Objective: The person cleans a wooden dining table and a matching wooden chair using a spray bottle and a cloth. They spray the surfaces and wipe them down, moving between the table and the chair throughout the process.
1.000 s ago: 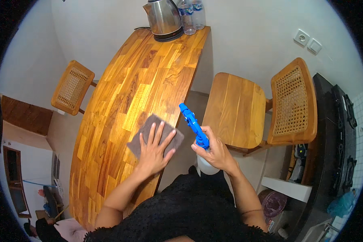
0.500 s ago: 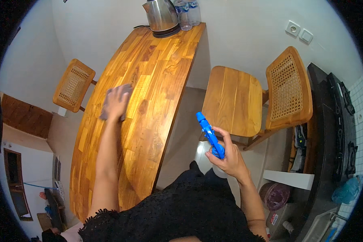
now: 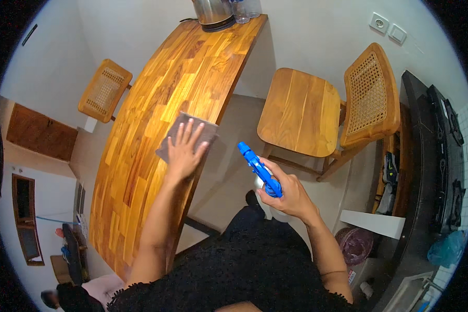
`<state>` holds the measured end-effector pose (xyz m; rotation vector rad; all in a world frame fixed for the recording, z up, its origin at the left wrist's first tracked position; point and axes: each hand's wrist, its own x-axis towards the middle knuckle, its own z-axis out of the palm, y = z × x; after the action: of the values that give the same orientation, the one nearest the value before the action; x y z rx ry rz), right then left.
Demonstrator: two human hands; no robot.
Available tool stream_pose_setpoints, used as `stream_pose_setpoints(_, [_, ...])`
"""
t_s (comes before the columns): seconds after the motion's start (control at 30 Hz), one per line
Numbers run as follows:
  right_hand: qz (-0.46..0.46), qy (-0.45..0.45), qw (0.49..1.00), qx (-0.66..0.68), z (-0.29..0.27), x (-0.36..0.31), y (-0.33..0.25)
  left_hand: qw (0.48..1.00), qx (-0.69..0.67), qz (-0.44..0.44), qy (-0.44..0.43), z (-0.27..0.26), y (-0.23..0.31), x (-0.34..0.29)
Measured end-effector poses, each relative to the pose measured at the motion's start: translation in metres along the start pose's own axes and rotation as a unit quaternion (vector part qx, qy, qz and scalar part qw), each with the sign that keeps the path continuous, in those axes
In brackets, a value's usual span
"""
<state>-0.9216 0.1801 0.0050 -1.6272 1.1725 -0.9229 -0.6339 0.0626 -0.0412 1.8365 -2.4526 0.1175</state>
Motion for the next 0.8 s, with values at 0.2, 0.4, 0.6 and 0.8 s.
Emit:
stream_pose_setpoints(0.2, [0.012, 0.039, 0.999, 0.01, -0.026, -0.025, 0.009, 0.957, 0.003, -0.29, -0.022, -0.011, -0.12, -0.044])
stream_pose_setpoints(0.4, [0.052, 0.079, 0.993, 0.065, -0.05, -0.039, 0.035, 0.917, -0.019, -0.397, -0.038, 0.002, -0.147, 0.003])
stream_pose_setpoints(0.6, [0.039, 0.081, 0.995, 0.044, -0.058, 0.016, 0.043, 0.997, -0.009, -0.079, 0.0, 0.02, -0.015, 0.15])
stream_pose_setpoints(0.8, [0.093, 0.081, 0.992, 0.022, -0.06, 0.102, 0.05, 0.997, -0.065, 0.024, 0.02, 0.023, 0.021, 0.291])
